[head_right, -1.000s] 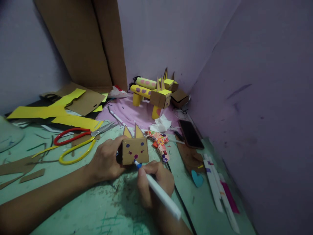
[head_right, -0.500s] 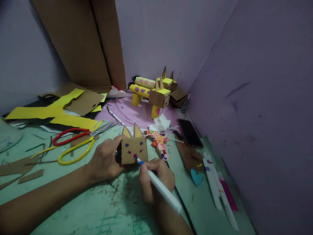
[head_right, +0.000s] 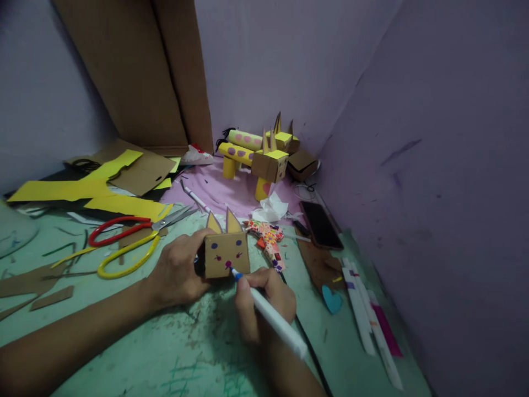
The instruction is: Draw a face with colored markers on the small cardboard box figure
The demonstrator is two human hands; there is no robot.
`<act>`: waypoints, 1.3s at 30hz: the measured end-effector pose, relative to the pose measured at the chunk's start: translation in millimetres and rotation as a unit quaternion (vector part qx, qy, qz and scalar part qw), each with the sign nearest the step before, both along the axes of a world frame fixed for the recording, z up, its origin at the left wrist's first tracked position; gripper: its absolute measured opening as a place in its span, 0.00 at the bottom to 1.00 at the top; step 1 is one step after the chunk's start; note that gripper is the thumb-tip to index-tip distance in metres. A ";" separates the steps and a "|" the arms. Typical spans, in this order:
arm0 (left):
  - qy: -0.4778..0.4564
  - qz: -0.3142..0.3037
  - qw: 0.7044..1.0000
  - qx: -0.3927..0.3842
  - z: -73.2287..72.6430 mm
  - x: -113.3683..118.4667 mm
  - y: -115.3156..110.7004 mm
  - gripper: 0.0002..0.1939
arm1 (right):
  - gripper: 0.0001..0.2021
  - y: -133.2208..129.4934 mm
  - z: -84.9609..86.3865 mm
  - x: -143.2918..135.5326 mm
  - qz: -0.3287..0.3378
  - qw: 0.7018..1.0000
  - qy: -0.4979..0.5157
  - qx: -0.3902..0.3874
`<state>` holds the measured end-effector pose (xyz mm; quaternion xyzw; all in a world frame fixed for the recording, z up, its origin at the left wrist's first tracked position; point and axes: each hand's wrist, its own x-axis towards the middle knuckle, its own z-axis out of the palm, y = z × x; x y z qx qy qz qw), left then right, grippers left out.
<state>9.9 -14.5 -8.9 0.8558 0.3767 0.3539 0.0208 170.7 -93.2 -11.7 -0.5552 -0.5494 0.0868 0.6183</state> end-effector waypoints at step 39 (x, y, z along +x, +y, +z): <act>-0.247 -0.135 0.703 -0.653 40.5 -26.1 -36.3 0.25 | 0.13 -6.0 2.3 0.8 0.167 0.964 0.200 -0.056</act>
